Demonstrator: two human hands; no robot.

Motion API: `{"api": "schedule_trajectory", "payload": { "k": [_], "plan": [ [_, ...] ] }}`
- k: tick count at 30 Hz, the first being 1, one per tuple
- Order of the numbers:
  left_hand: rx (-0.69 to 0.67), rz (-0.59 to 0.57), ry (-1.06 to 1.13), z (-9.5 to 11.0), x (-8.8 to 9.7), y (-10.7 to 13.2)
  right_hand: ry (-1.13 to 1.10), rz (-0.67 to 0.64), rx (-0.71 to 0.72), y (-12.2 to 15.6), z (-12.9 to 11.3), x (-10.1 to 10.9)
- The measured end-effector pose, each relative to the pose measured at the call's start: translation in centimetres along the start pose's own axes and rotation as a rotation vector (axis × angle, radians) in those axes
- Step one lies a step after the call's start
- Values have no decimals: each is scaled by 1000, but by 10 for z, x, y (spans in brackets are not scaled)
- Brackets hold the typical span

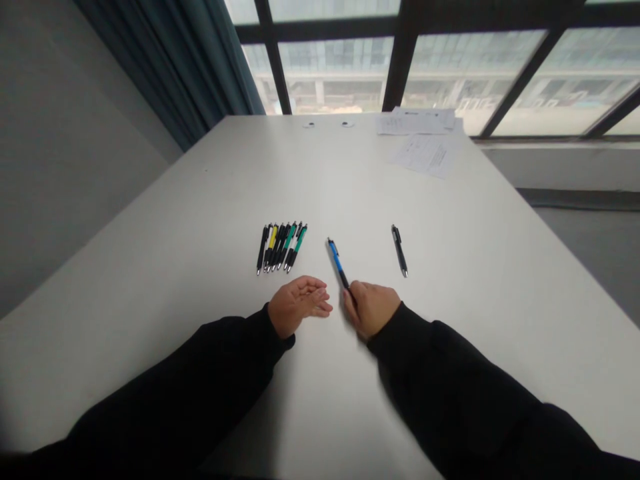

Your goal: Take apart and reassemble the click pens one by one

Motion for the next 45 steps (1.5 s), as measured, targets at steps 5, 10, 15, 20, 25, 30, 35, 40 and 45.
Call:
{"api": "schedule_trajectory", "payload": {
  "k": [5,10,15,20,25,30,35,40,45],
  "plan": [
    [-53,-29,-39,-1,0,0,281,-42,-222,-13,45,7],
    [-91,-72,-70,-6,2,-4,338,-82,-333,-15,63,13],
    [-98,-87,-109,-4,2,-2,350,-135,-371,-13,63,18],
    [-105,-98,-136,-2,1,0,370,-168,-414,-11,69,24],
    [-113,-106,-152,-1,0,1,403,-189,-483,-9,81,31],
    [-129,-116,-167,0,-1,0,379,-202,-475,-8,89,28],
    [-137,-130,-169,-2,-1,-1,368,-196,-465,-7,93,22],
    [-138,-142,-181,-1,-1,0,369,-206,-481,-7,93,24],
    [-136,-148,-197,2,-2,2,363,-226,-525,-6,94,27]
  ]
}}
Point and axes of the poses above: each hand's wrist, its own y-axis away from the middle knuckle, its own x-axis out of the back of the hand, z = x × y, the point moved 4 cm from there along -y, towards the middle knuckle, and after that the axes turned 14 degrees about z, right-handed, at the moved point
